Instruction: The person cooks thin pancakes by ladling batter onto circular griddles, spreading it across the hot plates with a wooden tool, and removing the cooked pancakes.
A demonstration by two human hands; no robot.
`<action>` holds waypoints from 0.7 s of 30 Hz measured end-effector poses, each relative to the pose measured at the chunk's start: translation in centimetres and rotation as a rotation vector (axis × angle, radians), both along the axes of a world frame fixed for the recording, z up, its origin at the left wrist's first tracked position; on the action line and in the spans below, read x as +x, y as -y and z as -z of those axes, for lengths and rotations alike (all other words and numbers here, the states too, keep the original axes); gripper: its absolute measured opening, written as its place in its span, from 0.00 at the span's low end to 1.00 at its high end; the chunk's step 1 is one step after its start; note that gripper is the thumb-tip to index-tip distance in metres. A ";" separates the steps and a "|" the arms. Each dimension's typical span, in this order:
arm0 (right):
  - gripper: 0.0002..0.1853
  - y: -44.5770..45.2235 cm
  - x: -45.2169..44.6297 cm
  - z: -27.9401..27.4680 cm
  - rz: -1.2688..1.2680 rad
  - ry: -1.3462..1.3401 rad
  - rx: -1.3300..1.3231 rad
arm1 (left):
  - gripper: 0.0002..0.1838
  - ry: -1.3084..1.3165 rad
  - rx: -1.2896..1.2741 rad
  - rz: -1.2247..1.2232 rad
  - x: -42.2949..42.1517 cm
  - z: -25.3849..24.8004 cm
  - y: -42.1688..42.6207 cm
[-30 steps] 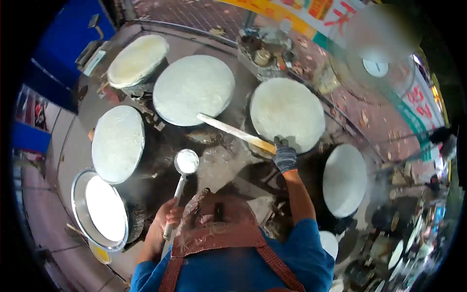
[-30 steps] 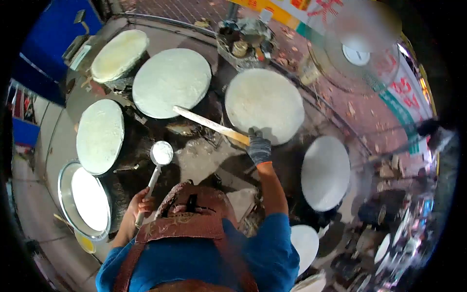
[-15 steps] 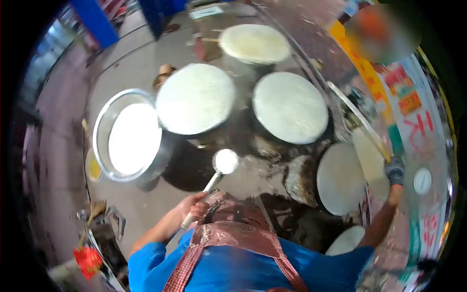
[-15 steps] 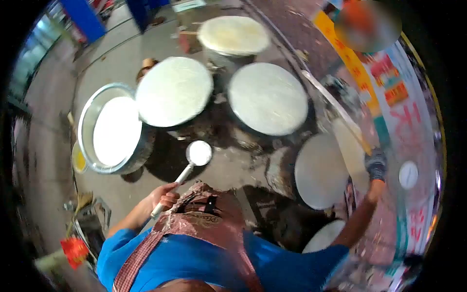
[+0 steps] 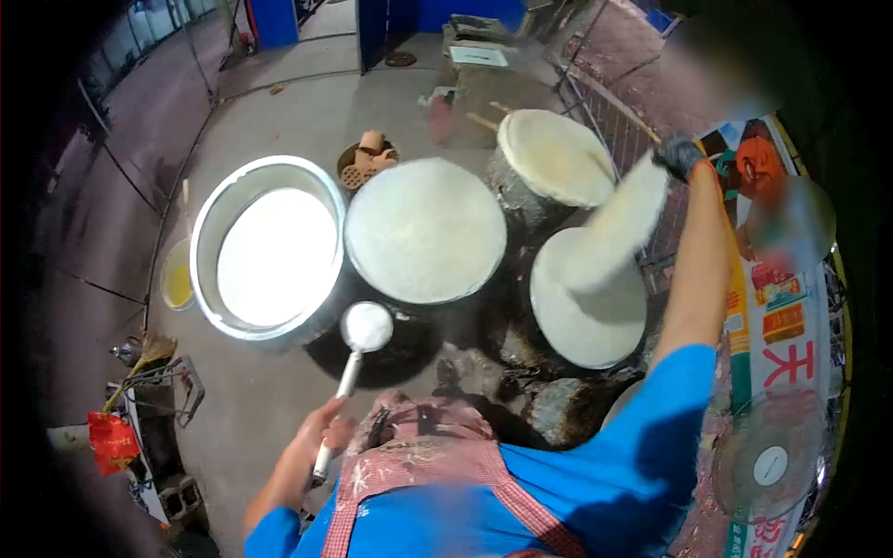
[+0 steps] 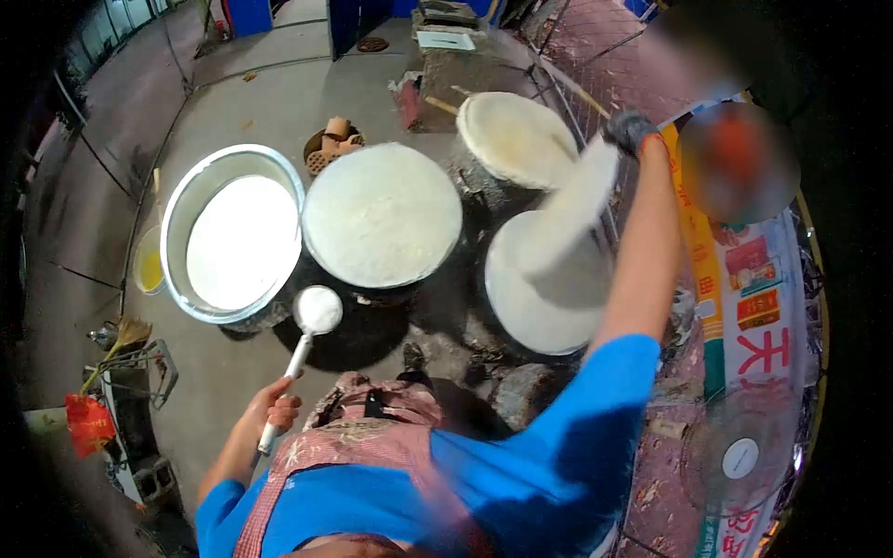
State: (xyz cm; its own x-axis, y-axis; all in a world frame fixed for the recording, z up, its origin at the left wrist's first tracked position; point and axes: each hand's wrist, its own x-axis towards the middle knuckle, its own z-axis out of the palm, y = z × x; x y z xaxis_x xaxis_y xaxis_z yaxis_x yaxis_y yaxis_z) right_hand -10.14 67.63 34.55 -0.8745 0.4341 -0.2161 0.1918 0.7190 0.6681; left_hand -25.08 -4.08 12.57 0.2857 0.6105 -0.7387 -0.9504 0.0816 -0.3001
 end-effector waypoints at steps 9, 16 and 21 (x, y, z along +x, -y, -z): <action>0.09 -13.3 -1.0 12.7 0.656 -2.005 -1.518 | 0.22 0.156 0.180 -0.509 1.9 -1.7 -5.8; 0.10 -12.6 -4.9 35.3 1.372 -2.365 -1.276 | 0.17 0.059 0.178 -0.631 1.9 -3.9 -9.9; 0.19 -23.4 0.0 51.7 1.276 -1.923 -1.533 | 0.17 -0.040 0.024 -0.639 1.3 -4.7 -10.6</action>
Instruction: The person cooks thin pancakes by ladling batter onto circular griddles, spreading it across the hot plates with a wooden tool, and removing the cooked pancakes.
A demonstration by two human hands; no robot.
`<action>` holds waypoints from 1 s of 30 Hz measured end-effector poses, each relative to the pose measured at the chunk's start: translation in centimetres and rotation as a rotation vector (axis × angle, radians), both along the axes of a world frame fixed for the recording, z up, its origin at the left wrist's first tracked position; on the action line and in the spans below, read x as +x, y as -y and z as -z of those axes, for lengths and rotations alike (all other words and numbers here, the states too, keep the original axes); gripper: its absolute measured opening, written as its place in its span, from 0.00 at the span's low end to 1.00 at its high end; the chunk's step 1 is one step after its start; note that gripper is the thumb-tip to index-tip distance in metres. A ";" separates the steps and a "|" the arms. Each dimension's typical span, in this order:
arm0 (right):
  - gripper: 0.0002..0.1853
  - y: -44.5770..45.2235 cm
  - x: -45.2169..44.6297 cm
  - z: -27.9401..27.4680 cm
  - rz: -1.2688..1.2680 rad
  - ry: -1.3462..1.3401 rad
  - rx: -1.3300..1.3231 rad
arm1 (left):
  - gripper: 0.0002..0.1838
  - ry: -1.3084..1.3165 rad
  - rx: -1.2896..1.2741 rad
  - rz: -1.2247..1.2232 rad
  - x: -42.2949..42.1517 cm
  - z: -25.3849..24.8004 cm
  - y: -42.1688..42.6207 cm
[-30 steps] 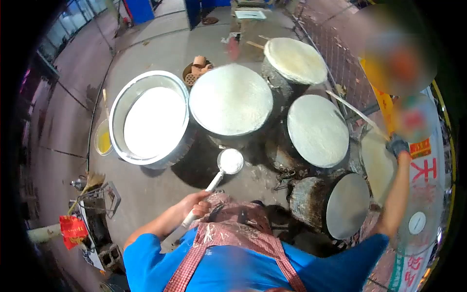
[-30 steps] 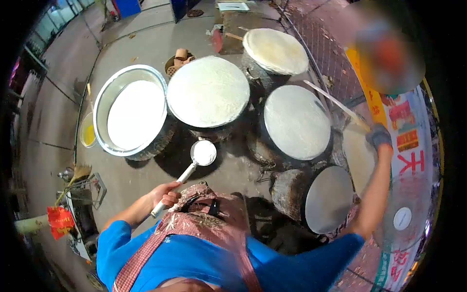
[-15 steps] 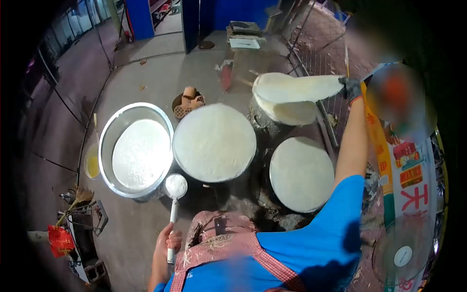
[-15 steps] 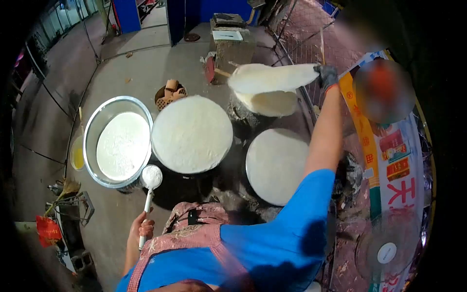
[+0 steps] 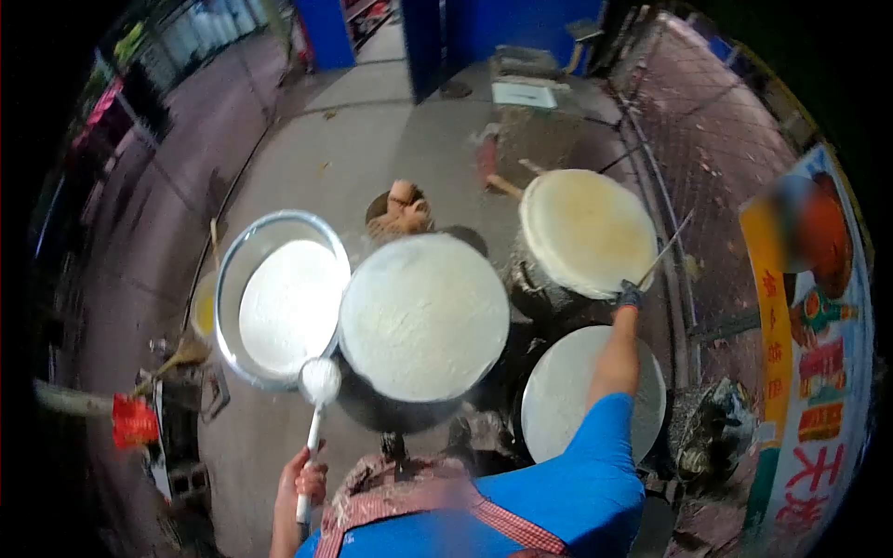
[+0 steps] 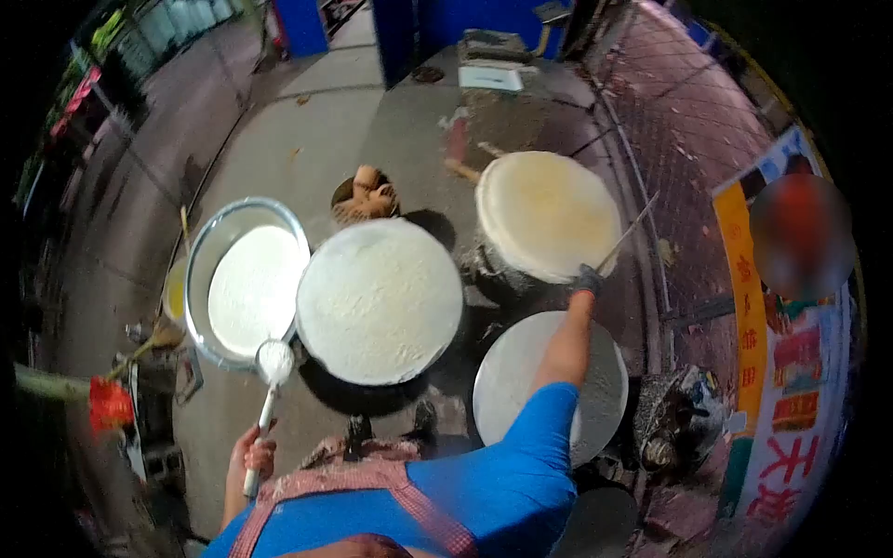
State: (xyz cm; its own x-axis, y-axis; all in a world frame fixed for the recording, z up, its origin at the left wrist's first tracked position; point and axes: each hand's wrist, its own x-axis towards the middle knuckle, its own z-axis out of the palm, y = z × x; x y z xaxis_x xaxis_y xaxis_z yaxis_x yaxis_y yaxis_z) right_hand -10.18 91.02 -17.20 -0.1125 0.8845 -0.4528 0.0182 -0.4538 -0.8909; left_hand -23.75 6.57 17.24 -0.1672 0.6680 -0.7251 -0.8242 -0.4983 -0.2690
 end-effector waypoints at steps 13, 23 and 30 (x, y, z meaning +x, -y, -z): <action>0.22 42.6 -21.3 -28.2 -1.127 1.201 0.949 | 0.25 -0.468 0.181 -0.121 -11.4 7.0 10.6; 0.13 74.4 -34.9 -28.4 -1.725 0.994 1.221 | 0.05 -0.603 -0.534 0.718 -33.7 32.9 21.9; 0.23 79.1 -25.5 -17.9 -1.467 0.999 0.982 | 0.20 -0.184 -0.300 0.570 -34.9 21.1 19.4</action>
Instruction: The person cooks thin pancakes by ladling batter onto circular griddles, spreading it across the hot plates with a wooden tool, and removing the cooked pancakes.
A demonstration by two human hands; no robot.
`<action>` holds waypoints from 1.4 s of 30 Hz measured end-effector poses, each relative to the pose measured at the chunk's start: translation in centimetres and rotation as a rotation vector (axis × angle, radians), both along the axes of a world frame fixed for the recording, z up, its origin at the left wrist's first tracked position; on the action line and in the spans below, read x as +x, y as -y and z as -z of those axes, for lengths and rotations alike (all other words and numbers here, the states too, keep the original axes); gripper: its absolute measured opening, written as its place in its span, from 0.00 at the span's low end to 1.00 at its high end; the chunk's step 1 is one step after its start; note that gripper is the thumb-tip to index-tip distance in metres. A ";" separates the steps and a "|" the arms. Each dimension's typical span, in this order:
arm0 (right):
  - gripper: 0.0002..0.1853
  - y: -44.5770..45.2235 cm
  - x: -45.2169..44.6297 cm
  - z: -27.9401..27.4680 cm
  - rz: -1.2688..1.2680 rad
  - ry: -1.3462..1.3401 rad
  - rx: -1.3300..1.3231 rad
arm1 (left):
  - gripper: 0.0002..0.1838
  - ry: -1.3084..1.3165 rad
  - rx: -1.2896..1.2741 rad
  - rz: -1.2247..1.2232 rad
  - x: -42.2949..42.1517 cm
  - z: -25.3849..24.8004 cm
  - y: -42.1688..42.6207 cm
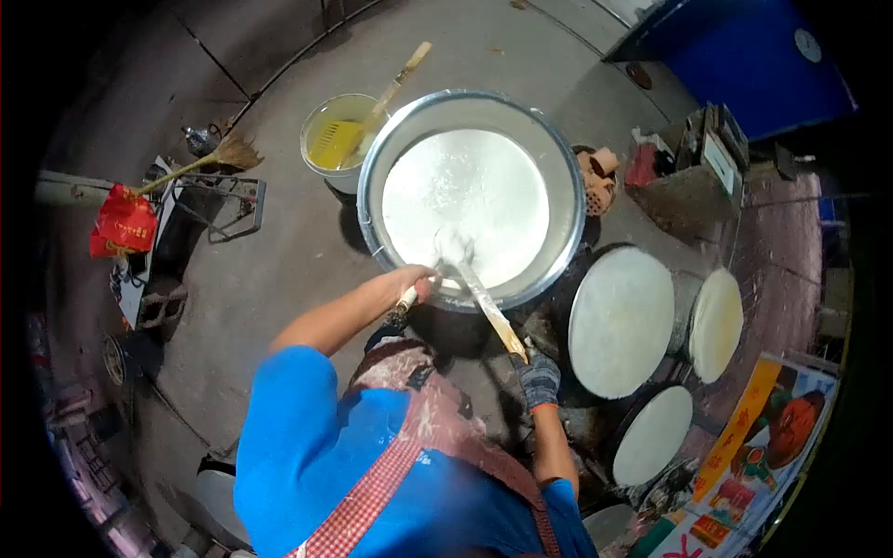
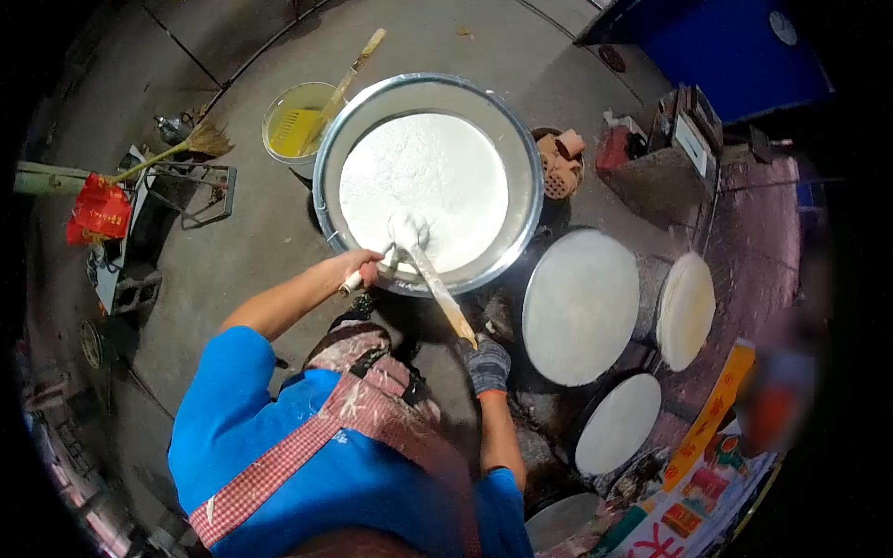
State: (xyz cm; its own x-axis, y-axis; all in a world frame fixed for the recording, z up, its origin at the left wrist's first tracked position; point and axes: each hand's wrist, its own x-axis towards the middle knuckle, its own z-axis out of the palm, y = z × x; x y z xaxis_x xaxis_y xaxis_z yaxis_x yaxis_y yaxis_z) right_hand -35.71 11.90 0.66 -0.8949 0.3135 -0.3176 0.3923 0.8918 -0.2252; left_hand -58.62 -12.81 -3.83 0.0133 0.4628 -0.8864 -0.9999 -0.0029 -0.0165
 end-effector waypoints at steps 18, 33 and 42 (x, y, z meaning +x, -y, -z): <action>0.11 -2.4 -10.3 -29.0 0.245 -1.405 -0.058 | 0.27 -1.521 0.442 0.194 -6.7 -49.8 3.0; 0.17 4.1 9.5 -12.0 0.653 -1.013 -0.580 | 0.24 -0.784 0.466 0.454 4.0 -32.1 -4.1; 0.14 18.0 42.7 2.3 0.993 -0.602 -0.013 | 0.14 0.657 0.410 0.625 27.7 -17.5 -16.9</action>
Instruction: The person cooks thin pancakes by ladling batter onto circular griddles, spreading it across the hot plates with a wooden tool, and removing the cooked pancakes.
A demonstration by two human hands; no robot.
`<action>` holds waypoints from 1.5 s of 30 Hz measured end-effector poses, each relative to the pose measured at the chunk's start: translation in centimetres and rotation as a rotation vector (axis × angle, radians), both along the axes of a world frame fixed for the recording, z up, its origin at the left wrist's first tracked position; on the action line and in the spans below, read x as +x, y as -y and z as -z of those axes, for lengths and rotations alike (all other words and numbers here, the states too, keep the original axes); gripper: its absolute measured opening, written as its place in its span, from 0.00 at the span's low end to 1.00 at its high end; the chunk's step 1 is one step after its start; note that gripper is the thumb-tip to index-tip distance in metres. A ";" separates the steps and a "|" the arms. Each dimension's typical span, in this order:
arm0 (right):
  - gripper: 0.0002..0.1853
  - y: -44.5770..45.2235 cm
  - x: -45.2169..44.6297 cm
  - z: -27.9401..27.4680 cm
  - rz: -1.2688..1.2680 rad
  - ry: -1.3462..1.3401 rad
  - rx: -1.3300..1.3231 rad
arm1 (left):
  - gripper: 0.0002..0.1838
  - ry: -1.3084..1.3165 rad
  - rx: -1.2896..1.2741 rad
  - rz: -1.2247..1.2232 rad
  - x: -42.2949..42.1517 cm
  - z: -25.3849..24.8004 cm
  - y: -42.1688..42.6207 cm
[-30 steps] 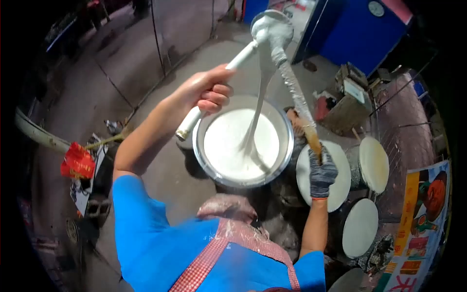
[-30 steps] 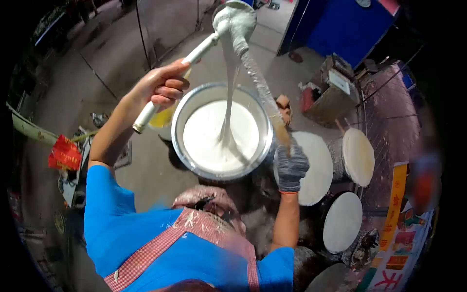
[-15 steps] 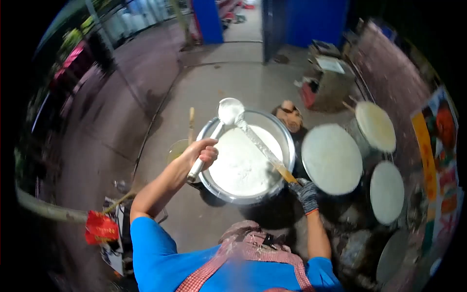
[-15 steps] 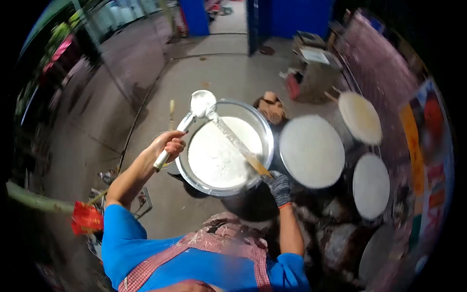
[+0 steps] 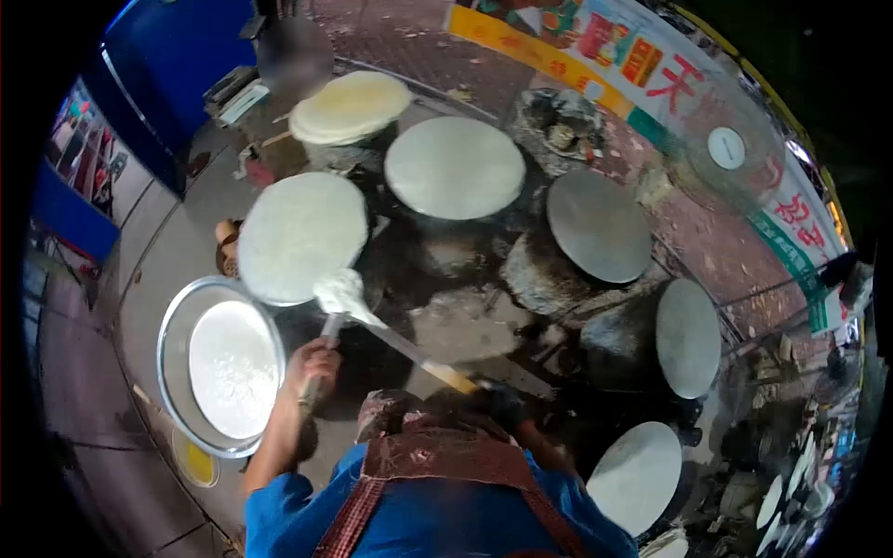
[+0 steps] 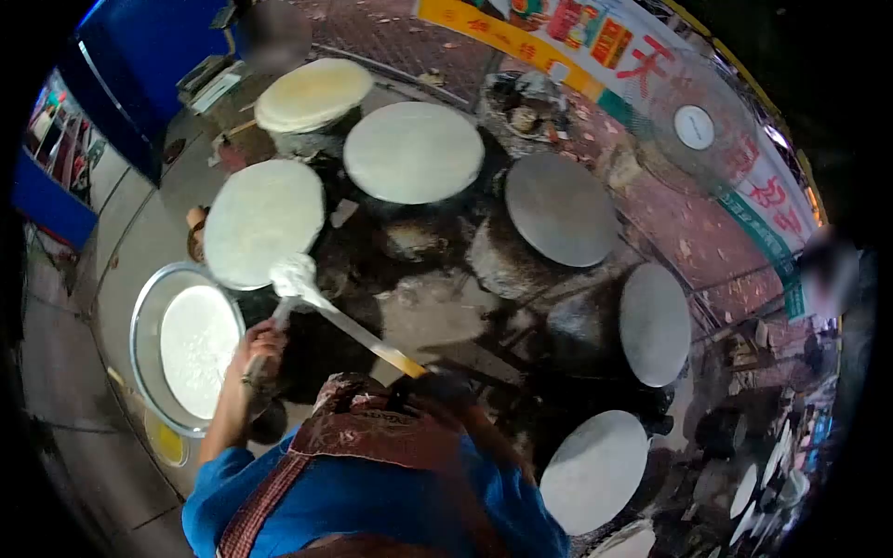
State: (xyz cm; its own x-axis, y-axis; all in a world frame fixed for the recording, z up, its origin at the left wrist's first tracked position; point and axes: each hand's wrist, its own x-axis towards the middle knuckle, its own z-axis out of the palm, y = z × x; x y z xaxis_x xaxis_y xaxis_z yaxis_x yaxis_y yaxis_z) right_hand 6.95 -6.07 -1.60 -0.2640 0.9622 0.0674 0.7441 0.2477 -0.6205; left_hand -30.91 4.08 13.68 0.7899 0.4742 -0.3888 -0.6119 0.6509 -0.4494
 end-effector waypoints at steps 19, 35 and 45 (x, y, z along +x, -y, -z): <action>0.16 -9.9 29.9 -6.8 1.071 0.330 -0.227 | 0.34 -1.123 1.470 0.693 59.1 9.2 -30.4; 0.21 -21.6 30.0 -1.6 1.239 -0.801 0.095 | 0.36 -1.401 2.044 0.158 52.4 2.7 -36.2; 0.20 -22.6 28.0 -0.4 1.209 -0.306 -0.108 | 0.35 -1.570 1.878 0.708 33.3 10.9 -27.1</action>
